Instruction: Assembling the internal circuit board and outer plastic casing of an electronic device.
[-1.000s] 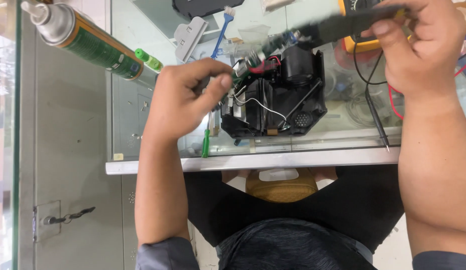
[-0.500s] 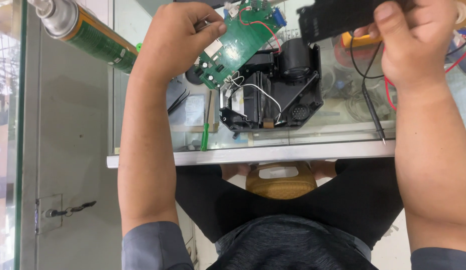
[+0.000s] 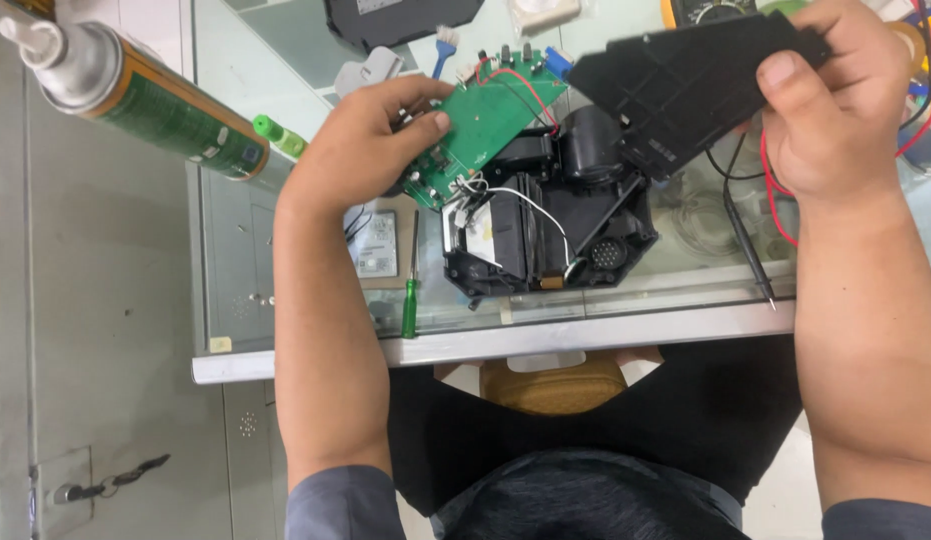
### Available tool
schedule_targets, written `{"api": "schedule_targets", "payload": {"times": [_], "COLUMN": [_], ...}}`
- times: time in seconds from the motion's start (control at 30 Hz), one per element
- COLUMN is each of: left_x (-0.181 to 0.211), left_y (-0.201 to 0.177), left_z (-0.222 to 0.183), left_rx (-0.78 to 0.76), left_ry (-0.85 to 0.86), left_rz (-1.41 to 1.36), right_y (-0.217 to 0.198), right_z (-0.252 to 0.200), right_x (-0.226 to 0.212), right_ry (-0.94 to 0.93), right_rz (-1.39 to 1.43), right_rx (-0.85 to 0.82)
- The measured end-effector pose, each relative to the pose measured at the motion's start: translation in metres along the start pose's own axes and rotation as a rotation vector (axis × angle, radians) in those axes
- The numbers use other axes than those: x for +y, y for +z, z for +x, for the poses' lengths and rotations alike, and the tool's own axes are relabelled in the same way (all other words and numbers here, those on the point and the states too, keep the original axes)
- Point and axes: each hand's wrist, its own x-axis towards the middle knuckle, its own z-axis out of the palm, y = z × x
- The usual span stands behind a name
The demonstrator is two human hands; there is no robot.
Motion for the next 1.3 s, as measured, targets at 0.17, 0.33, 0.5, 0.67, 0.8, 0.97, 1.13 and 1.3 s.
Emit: {"api": "schedule_targets", "payload": {"times": [0.17,0.33,0.5,0.67,0.8,0.97,1.13,1.3], "left_x": [-0.001,0.003,-0.003,-0.001,-0.007,0.03,0.089,0.097], "left_y": [0.001,0.001,0.004,0.003,0.003,0.001,0.037,0.056], "left_z": [0.002,0.0,0.003,0.0,0.002,-0.024,-0.055,-0.05], "left_rx": [0.024,0.092,0.093,0.086,0.149,0.511,0.271,0.053], "left_ry": [-0.047,-0.073,-0.016,-0.027,0.006,0.394,0.721,0.63], "left_rz": [-0.05,-0.088,-0.093,-0.09,-0.075,0.247,0.641,0.945], "right_y": [-0.004,-0.016,-0.014,-0.017,-0.015,-0.018,0.0,0.006], "right_z": [0.004,-0.003,-0.004,-0.005,-0.004,0.005,0.009,0.007], "right_x": [0.004,0.015,0.012,0.017,0.015,0.025,-0.011,-0.021], "right_ry": [0.018,0.093,0.123,0.112,0.11,-0.106,-0.119,0.018], "right_rz": [-0.026,0.046,0.004,-0.015,-0.011,-0.111,-0.207,-0.034], "right_rx": [0.054,0.047,0.049,0.028,0.042,0.063,-0.014,-0.005]}}
